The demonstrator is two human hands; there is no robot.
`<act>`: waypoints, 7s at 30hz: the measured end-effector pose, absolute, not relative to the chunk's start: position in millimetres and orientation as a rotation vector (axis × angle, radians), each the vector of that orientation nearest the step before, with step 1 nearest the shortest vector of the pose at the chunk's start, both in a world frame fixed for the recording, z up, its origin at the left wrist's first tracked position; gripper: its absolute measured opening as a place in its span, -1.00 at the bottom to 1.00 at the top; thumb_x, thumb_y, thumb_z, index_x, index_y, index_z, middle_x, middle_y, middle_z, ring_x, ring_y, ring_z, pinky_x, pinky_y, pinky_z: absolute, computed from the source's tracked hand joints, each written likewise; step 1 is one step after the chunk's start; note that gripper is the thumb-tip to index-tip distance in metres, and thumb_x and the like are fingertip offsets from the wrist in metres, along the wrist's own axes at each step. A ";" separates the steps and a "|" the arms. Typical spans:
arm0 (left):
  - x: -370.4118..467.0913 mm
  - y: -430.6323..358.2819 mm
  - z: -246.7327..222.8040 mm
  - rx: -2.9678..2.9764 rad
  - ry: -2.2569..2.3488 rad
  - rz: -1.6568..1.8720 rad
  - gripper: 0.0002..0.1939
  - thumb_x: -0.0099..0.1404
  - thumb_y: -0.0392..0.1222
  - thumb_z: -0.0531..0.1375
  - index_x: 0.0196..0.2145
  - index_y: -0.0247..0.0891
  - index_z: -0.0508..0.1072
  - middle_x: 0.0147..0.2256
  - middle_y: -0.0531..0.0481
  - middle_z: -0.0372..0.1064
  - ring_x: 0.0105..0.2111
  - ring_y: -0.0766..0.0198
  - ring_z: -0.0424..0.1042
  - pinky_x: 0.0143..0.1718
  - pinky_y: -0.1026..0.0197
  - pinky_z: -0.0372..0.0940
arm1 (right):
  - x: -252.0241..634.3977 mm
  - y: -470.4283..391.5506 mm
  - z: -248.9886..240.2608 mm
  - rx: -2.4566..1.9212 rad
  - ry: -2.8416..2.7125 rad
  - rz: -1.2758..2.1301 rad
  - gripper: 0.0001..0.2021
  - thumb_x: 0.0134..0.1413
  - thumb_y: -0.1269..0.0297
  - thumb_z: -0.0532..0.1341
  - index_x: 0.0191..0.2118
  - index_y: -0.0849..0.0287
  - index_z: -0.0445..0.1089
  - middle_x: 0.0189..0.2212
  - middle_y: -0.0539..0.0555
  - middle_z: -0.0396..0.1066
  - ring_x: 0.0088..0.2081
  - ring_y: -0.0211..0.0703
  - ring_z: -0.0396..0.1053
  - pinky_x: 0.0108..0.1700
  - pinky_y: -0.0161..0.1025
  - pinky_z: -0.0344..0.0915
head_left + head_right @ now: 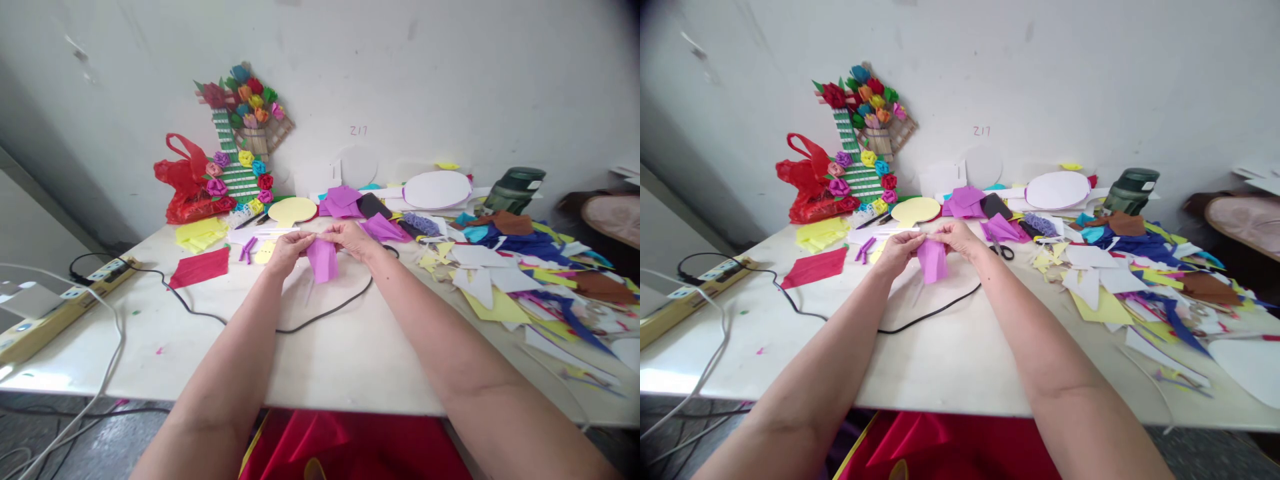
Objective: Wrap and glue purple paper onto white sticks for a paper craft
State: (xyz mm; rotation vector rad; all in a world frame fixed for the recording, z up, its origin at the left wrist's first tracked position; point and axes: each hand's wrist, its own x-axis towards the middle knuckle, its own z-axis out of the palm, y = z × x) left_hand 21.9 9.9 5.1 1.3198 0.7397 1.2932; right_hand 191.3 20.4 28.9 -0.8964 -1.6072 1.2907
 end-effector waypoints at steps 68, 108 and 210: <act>20.7 8.9 7.4 1.296 0.755 1.328 -0.72 -0.13 -0.09 0.34 -0.50 -0.34 0.47 -0.60 0.07 0.31 -0.62 0.46 0.19 -0.53 0.33 0.14 | 194.5 21.7 28.2 -0.841 -1.473 1.437 -0.65 -0.02 0.02 0.16 -0.34 0.27 0.37 -0.60 0.08 0.39 -0.58 -0.25 0.34 -0.52 -0.31 0.31; 20.4 10.1 6.6 1.326 0.781 1.350 -0.70 -0.17 -0.11 0.36 -0.45 -0.35 0.51 -0.50 -0.02 0.42 -0.53 0.37 0.33 -0.42 0.25 0.26 | 187.3 19.9 27.1 -0.889 -1.385 1.440 -0.78 -0.12 0.18 0.26 -0.50 0.26 0.33 -0.62 0.01 0.35 -0.60 -0.31 0.28 -0.57 -0.36 0.23; 8.6 9.4 19.5 1.600 0.928 1.139 -0.65 -0.18 -0.05 0.36 -0.44 -0.36 0.52 -0.49 -0.08 0.44 -0.49 0.28 0.39 -0.37 0.18 0.32 | 196.3 21.0 29.6 -0.865 -1.697 1.242 -0.83 -0.24 0.29 0.32 -0.41 0.23 0.47 -0.54 0.03 0.44 -0.54 -0.33 0.34 -0.52 -0.39 0.27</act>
